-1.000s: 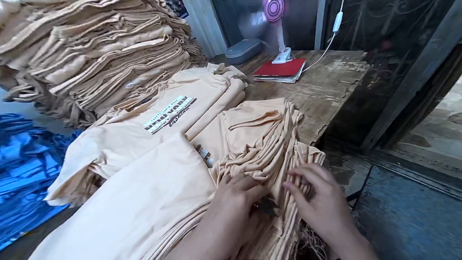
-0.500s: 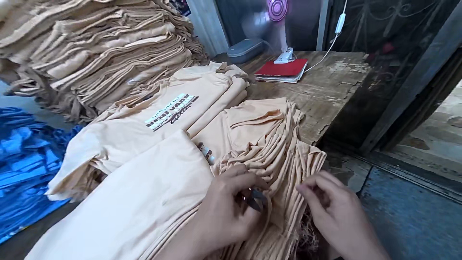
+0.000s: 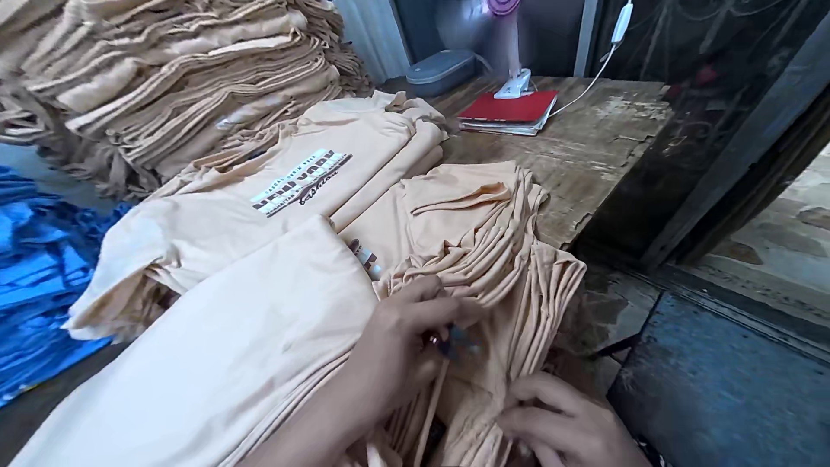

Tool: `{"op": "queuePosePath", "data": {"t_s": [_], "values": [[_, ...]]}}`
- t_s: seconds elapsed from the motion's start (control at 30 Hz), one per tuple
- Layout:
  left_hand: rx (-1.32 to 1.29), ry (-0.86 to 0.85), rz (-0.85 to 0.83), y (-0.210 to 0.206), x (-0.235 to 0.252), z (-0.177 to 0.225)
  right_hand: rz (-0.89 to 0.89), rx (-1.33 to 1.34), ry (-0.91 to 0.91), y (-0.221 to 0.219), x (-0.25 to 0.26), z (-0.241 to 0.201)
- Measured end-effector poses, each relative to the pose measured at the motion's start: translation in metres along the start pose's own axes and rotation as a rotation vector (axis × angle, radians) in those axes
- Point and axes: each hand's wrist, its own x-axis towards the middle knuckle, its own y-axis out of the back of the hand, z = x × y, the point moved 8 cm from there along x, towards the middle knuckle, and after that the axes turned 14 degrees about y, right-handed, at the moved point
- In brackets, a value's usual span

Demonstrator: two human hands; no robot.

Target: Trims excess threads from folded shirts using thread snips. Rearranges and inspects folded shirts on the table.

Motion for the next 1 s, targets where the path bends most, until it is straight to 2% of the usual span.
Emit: {"op": "queuePosePath", "data": {"t_s": [0.07, 0.17, 0.2, 0.27, 0.37, 0.4, 0.47, 0.57, 0.63, 0.67, 0.7, 0.73, 0.87, 1.0], "values": [[-0.034, 0.041, -0.065, 0.004, -0.002, -0.006, -0.091, 0.024, -0.067, 0.013, -0.003, -0.005], [0.081, 0.227, -0.167, -0.001, -0.005, -0.014, -0.435, -0.105, -0.229, 0.035, -0.008, -0.013], [0.147, 0.261, -0.180, -0.004, -0.003, -0.014, -0.464, -0.165, -0.222, 0.038, -0.004, -0.018], [0.226, 0.298, -0.168, -0.007, 0.002, -0.012, -0.349, -0.228, -0.129, 0.027, 0.013, -0.024], [0.175, 0.371, -0.077, 0.003, 0.003, -0.017, -0.227, -0.415, 0.076, -0.011, 0.025, -0.015], [0.175, 0.371, -0.026, 0.008, 0.001, -0.017, -0.187, -0.471, 0.133, -0.014, 0.026, -0.013], [0.214, 0.294, 0.077, 0.015, -0.003, -0.013, -0.198, -0.460, 0.130, -0.001, 0.025, -0.024], [0.261, 0.201, 0.079, 0.008, -0.007, -0.002, -0.476, -0.385, -0.040, 0.031, 0.012, -0.043], [0.274, 0.188, 0.036, -0.001, -0.005, 0.004, -0.705, -0.414, -0.190, 0.044, -0.002, -0.037], [0.273, 0.191, 0.013, -0.005, -0.005, 0.005, -0.758, -0.420, -0.252, 0.046, -0.006, -0.031], [0.271, 0.193, -0.010, -0.007, -0.005, 0.006, -0.745, -0.428, -0.298, 0.048, -0.006, -0.026], [0.276, 0.198, -0.039, -0.009, -0.007, 0.006, -0.661, -0.445, -0.323, 0.047, -0.002, -0.023], [0.349, 0.141, -0.071, -0.013, -0.020, 0.013, -0.108, -0.432, -0.377, 0.029, 0.015, -0.007], [0.395, 0.068, -0.047, -0.017, -0.022, 0.018, 0.113, -0.344, -0.412, 0.004, 0.006, 0.016]]}}
